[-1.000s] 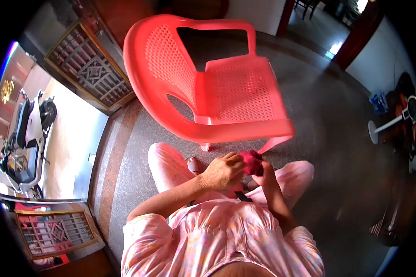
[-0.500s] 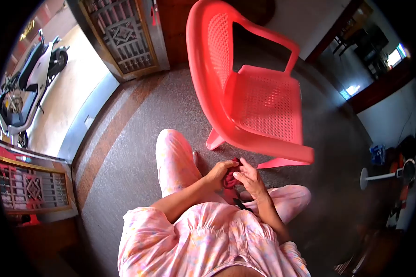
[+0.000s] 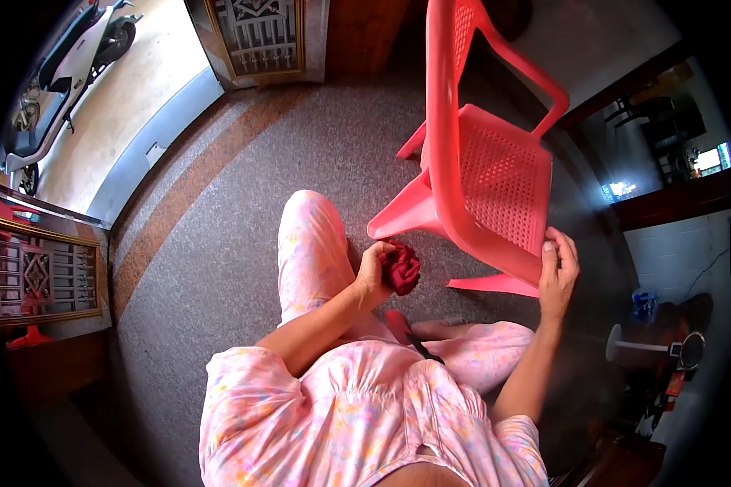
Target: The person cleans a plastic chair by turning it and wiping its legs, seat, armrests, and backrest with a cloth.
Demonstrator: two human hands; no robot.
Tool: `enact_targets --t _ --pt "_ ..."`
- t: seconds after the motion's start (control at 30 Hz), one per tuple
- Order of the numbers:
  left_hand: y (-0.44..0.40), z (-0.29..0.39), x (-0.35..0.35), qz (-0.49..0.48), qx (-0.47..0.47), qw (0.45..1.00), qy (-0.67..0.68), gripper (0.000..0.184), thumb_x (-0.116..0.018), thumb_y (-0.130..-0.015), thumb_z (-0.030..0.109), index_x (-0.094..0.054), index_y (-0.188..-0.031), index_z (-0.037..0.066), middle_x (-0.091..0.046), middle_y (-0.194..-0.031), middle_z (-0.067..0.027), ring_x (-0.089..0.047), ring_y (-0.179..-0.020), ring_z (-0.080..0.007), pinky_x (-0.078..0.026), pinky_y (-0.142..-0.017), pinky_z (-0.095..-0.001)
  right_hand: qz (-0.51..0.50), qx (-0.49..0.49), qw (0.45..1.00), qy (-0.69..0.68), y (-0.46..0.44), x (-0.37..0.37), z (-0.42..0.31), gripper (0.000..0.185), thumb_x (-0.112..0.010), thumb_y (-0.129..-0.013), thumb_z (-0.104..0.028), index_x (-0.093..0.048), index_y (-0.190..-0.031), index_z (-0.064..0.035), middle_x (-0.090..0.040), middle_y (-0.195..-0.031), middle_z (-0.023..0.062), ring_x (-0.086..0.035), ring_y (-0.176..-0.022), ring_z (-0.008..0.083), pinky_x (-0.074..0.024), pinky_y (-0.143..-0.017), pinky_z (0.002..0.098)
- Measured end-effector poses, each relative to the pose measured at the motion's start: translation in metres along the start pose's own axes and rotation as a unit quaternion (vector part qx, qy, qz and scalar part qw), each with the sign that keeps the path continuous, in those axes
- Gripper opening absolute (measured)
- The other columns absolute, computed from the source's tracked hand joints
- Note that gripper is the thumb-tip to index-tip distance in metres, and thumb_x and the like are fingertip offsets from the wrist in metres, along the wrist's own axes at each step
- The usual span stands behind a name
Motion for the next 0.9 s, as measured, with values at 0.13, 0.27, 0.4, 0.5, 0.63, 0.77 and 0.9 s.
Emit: enact_targets --t 0.13,0.27,0.4,0.5,0.63,0.77,0.9 --pt "-0.008 -0.004 0.000 -0.031 -0.003 0.999 -0.041 0.032 -0.052 -0.071 0.012 -0.050 -0.099 -0.002 -0.059 -0.091 -0.0136 -0.058 -0.084 -0.0294 -0.048 -0.078 -0.0414 -0.110 -0.067 0.991 0.035 0.005 -0.001 0.033 0.040 -0.042 -0.091 -0.031 -0.058 -0.097 0.0047 -0.059 -0.093 0.0206 -0.056 -0.087 0.0360 -0.0433 -0.076 0.0393" --pt "-0.020 0.006 -0.031 -0.037 -0.191 0.912 -0.362 0.028 -0.052 -0.071 0.003 -0.047 -0.098 -0.002 -0.057 -0.091 -0.0140 -0.057 -0.086 -0.0250 -0.046 -0.077 -0.0350 -0.127 -0.076 0.973 0.175 0.006 -0.010 0.032 0.052 -0.032 -0.090 -0.043 -0.063 -0.084 -0.0017 -0.060 -0.077 0.0221 -0.055 -0.075 0.0420 -0.0411 -0.068 0.0492" --pt "-0.026 0.022 -0.095 -0.107 -0.473 0.600 -0.636 0.031 -0.053 -0.075 0.010 -0.047 -0.102 -0.003 -0.056 -0.096 -0.0187 -0.055 -0.090 -0.0291 -0.043 -0.079 -0.0378 -0.093 -0.090 0.965 0.229 0.011 -0.009 0.026 0.049 -0.035 -0.090 -0.043 -0.064 -0.083 -0.0052 -0.060 -0.077 0.0206 -0.056 -0.073 0.0397 -0.0408 -0.070 0.0465" --pt "-0.044 0.017 -0.110 -0.099 -0.644 0.276 -0.706 0.039 -0.054 -0.077 0.021 -0.051 -0.109 -0.001 -0.055 -0.107 -0.0185 -0.053 -0.099 -0.0322 -0.040 -0.085 -0.0467 -0.082 -0.078 0.964 0.242 0.010 -0.009 0.019 0.043 -0.038 -0.089 -0.041 -0.065 -0.083 -0.0079 -0.061 -0.073 0.0178 -0.057 -0.072 0.0367 -0.0407 -0.069 0.0442" --pt "-0.076 -0.004 -0.100 0.050 -0.640 0.063 -0.764 0.039 -0.049 -0.075 0.020 -0.051 -0.108 -0.001 -0.052 -0.108 -0.0196 -0.051 -0.089 -0.0323 -0.043 -0.075 -0.0421 -0.053 -0.078 0.961 0.259 0.010 -0.009 0.019 0.037 -0.045 -0.085 -0.041 -0.065 -0.083 -0.0090 -0.061 -0.069 0.0160 -0.058 -0.066 0.0337 -0.0411 -0.066 0.0418" --pt "-0.108 -0.017 -0.100 0.102 -0.553 0.010 -0.827 0.025 -0.051 -0.072 0.020 -0.056 -0.089 0.002 -0.053 -0.093 -0.0162 -0.050 -0.083 -0.0290 -0.043 -0.067 -0.0396 0.000 -0.058 0.973 0.224 0.009 -0.008 0.011 0.029 -0.051 -0.082 -0.035 -0.066 -0.080 -0.0093 -0.060 -0.064 0.0144 -0.059 -0.063 0.0304 -0.0416 -0.063 0.0401" --pt "-0.129 -0.029 -0.100 -0.007 -0.446 -0.099 -0.889 0.017 -0.053 -0.068 0.019 -0.057 -0.075 0.005 -0.055 -0.078 -0.0103 -0.048 -0.077 -0.0246 -0.042 -0.063 -0.0339 0.010 -0.066 0.971 0.228 0.009 -0.010 0.016 0.027 -0.055 -0.079 -0.033 -0.067 -0.081 -0.0089 -0.060 -0.061 0.0152 -0.058 -0.059 0.0304 -0.0425 -0.062 0.0384"
Point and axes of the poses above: each hand's wrist, its own y-axis away from the middle knuckle, its own x-axis out of the back of the hand, z = x × y, the point moved 5 cm from there along -y, towards the middle knuckle
